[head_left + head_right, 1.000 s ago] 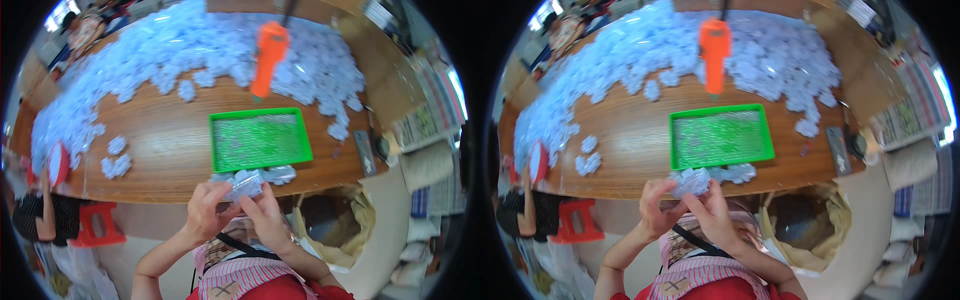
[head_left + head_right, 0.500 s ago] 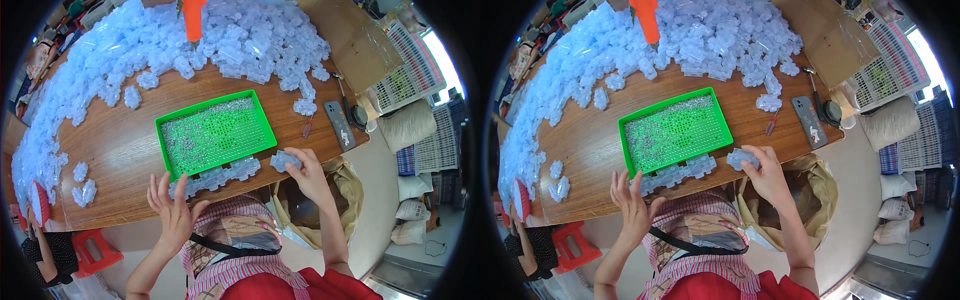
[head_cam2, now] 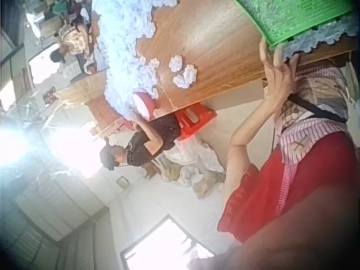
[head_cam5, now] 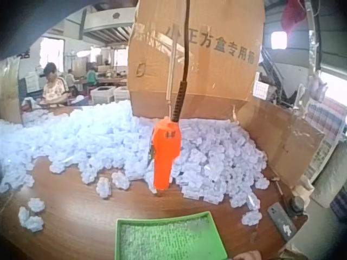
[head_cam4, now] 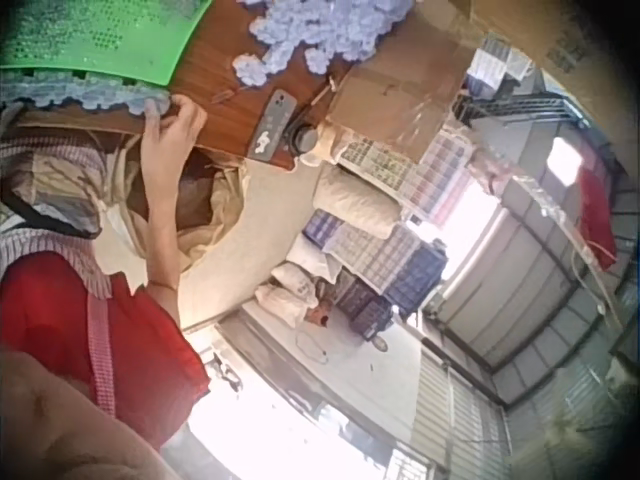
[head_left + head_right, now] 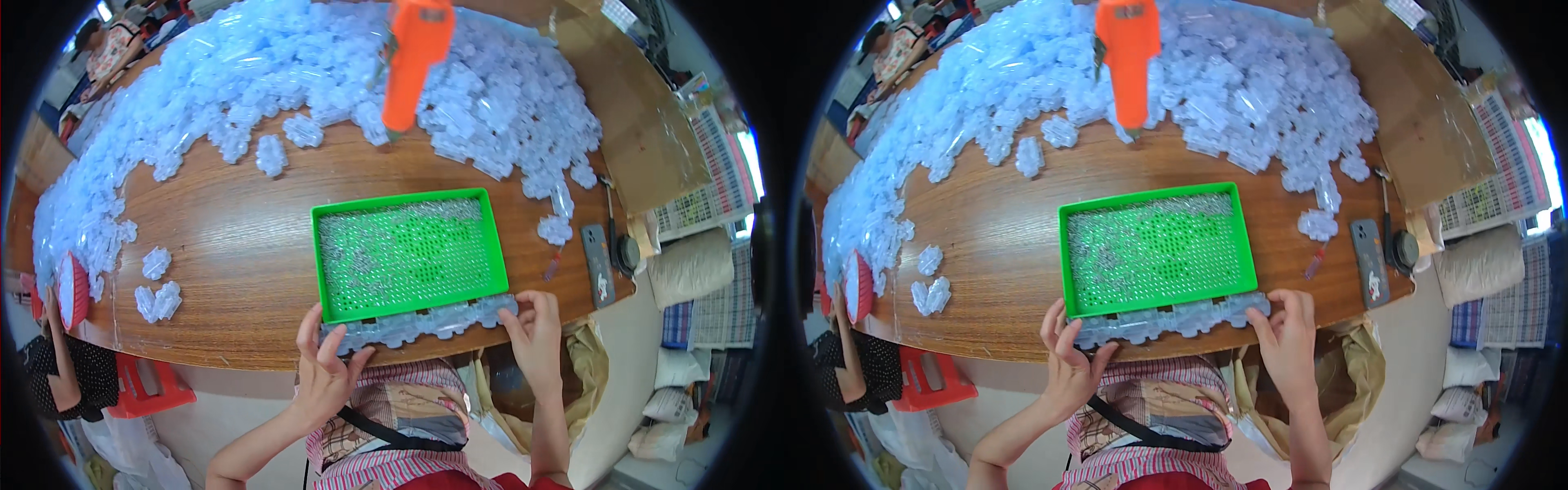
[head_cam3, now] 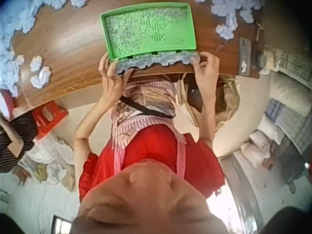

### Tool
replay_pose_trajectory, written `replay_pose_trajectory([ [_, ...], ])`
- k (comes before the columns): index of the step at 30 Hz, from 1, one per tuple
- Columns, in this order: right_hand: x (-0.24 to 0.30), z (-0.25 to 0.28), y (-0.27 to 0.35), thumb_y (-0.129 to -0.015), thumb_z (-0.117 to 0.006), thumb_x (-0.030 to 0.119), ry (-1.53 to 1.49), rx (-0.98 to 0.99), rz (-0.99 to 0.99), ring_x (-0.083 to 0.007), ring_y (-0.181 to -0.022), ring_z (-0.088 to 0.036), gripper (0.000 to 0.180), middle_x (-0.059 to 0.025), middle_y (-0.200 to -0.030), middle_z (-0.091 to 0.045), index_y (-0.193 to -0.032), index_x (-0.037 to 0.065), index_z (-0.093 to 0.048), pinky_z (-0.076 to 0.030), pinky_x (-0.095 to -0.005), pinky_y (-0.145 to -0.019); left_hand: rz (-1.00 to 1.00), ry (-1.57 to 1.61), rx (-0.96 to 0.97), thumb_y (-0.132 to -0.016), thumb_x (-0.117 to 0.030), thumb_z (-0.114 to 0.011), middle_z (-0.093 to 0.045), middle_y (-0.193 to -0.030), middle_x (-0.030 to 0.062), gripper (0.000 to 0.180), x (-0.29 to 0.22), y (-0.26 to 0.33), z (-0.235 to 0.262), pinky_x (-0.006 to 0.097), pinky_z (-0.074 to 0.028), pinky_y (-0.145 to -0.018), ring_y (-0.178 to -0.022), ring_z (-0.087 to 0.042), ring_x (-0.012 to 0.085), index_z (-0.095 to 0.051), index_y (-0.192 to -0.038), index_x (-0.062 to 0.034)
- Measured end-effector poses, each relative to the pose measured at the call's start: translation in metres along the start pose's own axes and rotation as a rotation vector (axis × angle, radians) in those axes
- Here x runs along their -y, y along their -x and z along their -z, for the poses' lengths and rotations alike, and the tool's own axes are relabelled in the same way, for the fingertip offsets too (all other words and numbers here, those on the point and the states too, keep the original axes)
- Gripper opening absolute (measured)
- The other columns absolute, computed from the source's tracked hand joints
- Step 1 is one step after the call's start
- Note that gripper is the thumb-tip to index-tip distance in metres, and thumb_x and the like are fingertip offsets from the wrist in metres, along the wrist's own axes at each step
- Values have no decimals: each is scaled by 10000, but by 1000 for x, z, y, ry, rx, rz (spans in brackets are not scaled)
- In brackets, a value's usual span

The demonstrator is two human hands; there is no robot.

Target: The person gathers clear plastic components, inserts small metal pins from a tray into them, and uses a power screwdriver to secure the pins. Finally, they place the finished items into a large bag.

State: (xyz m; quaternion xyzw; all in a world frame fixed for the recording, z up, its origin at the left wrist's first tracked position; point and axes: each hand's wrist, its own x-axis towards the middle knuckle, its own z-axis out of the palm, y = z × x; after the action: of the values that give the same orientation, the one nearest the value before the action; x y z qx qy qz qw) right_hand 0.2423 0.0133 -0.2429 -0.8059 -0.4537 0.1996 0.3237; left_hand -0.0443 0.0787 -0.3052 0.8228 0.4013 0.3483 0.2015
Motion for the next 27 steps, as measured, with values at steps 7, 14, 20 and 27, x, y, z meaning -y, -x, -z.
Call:
replay_pose_trajectory([
  [7,78,-26,-13,-829,-688,64,-40,218,553,-343,-963,-589,306,-183,-1055,-615,-1117,10,-600,-477,-404,-829,100,135,-60,-746,-215,-820,-221,-1409,266,825,-4,-3,25,561,-300,-1083,-1330,-285,485,-262,-1338,-72],
  [14,112,-102,-51,-858,-665,120,158,401,734,-365,-1130,-543,476,-207,-1237,-548,-1282,-14,-498,-462,-427,-937,403,514,-211,-882,-77,-639,-402,-1326,172,480,0,-31,54,375,-379,-1020,-1225,-432,257,-404,-1291,14],
  [20,109,-122,-60,-806,-694,73,236,355,778,-347,-1022,-555,356,-175,-1084,-548,-1123,-33,-571,-480,-420,-876,457,622,-244,-913,-86,-609,-519,-1215,120,392,0,-41,61,340,-402,-997,-1147,-502,202,-450,-1259,10],
  [27,122,-121,-73,-808,-655,30,141,511,734,-358,-884,-590,141,-191,-912,-584,-915,-40,-596,-484,-417,-787,547,983,-256,-938,-41,-567,-542,-1173,79,320,1,-57,61,290,-436,-949,-1126,-522,149,-455,-1236,-15],
])
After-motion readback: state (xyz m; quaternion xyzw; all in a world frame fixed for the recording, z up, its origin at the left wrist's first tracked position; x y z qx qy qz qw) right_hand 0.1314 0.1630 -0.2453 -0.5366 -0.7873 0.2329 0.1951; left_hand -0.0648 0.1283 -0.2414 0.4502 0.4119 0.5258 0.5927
